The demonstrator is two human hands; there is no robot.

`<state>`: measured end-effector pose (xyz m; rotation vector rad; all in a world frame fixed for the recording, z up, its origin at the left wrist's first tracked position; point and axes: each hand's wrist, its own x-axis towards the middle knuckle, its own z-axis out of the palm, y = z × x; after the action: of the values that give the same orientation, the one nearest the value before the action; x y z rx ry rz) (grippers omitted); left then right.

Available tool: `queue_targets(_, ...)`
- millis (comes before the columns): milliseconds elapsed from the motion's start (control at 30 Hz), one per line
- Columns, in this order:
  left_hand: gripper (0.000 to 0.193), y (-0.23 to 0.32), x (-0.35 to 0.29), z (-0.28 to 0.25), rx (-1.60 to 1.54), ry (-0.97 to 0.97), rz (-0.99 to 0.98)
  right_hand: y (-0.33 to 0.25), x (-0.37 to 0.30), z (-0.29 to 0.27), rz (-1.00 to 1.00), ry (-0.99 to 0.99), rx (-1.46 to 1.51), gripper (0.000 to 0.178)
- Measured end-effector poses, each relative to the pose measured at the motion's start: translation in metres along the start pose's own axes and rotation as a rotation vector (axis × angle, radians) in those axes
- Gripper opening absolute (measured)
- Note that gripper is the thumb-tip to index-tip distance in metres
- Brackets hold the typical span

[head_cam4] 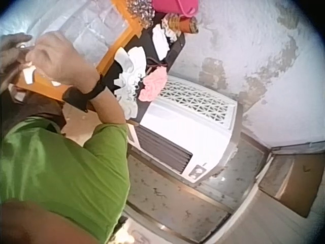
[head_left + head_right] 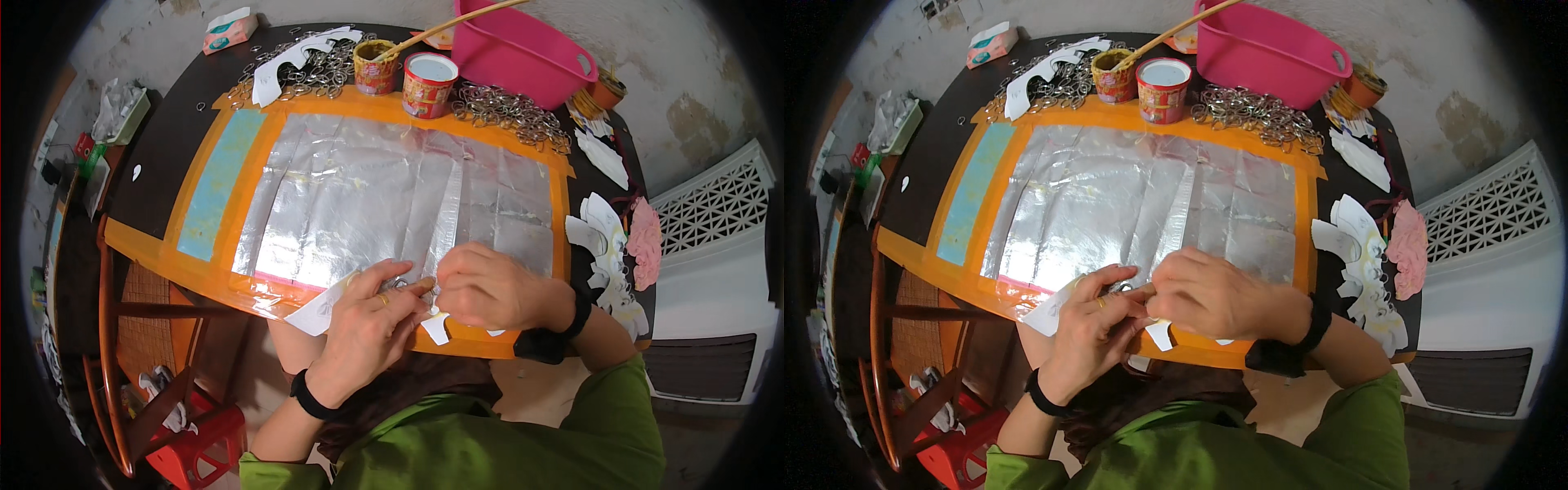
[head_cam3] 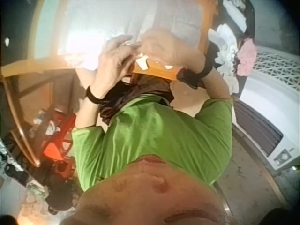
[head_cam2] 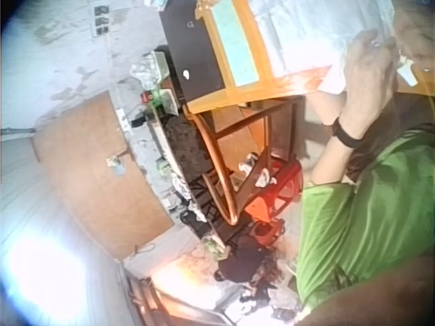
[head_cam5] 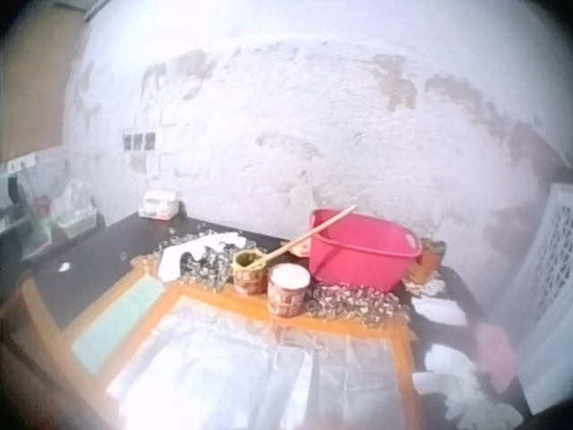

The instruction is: The person presses metal rings into the holes of a paper cutout and folds the paper edges over the rings by hand. They then pick up another paper cutout and repeat the process of attaching metal rings to it.

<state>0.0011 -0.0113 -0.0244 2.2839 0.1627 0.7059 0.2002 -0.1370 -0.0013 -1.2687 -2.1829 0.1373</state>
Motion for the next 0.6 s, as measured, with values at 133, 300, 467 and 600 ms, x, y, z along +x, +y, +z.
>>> queue_targets(133, 0.018, -0.004, -0.002, 0.001, -0.008, 0.002, 0.015, -0.013, 0.0, -0.003, -0.07, -0.034, -0.131, 0.026)
queue_targets(300, 0.018, -0.005, -0.002, 0.0, 0.006, -0.001, 0.027, -0.016, 0.002, -0.005, -0.051, -0.076, -0.229, 0.023)
queue_targets(467, 0.018, -0.006, -0.001, -0.001, 0.002, -0.022, 0.027, -0.017, 0.003, -0.004, 0.03, -0.075, -0.227, 0.023)
queue_targets(600, 0.018, -0.005, -0.001, 0.0, 0.018, -0.007, 0.056, -0.016, 0.002, 0.002, 0.147, 0.021, -0.16, 0.012)
